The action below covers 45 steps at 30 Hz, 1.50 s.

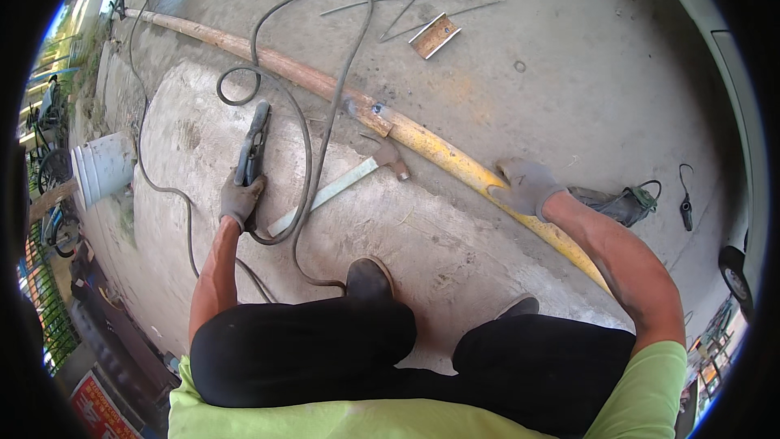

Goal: The person welds a long metal pipe on the ground using a welding torch, then hammers the weld area to remove slag. The person repeats welding and hammering on the same section of the pipe.

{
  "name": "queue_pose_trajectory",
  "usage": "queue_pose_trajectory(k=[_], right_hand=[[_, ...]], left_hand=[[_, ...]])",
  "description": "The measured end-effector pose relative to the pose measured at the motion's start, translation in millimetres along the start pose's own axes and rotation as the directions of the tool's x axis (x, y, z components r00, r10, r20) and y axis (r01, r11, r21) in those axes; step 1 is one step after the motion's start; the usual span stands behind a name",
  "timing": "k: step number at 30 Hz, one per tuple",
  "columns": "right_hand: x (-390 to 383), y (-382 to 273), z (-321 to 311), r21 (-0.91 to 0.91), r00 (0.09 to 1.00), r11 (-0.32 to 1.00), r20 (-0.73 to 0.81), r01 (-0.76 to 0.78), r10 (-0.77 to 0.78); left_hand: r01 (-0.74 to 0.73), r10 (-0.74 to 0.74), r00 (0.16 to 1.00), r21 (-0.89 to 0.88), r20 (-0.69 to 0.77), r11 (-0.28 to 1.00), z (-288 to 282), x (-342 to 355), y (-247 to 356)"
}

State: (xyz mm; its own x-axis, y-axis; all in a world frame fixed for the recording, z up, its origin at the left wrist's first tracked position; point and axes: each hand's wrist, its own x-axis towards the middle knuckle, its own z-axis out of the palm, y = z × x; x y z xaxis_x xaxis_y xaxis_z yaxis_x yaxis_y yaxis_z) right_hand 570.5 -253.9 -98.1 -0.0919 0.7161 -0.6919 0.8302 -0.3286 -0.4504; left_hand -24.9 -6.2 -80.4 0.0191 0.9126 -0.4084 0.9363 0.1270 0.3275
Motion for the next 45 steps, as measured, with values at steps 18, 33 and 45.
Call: queue_pose_trajectory(k=[18,33,45], right_hand=[[13.6,-65.4,45.6,0.018,0.922,0.997,-0.38,-0.076,0.077],[116.4,-256.5,49.4,0.352,0.909,0.879,-0.373,0.323,-0.185],[147.2,-409.1,78.5,0.547,0.785,0.591,-0.228,0.593,-0.577]], left_hand=[[-0.052,0.036,0.998,-0.99,-0.057,-0.135,-106.9,-24.8,43.4],[-0.2,0.197,0.975,-0.782,-0.1,0.59,-91.9,-75.6,135.7],[-0.455,0.234,0.887,-0.671,-0.397,0.585,-139.4,-109.5,128.9]])
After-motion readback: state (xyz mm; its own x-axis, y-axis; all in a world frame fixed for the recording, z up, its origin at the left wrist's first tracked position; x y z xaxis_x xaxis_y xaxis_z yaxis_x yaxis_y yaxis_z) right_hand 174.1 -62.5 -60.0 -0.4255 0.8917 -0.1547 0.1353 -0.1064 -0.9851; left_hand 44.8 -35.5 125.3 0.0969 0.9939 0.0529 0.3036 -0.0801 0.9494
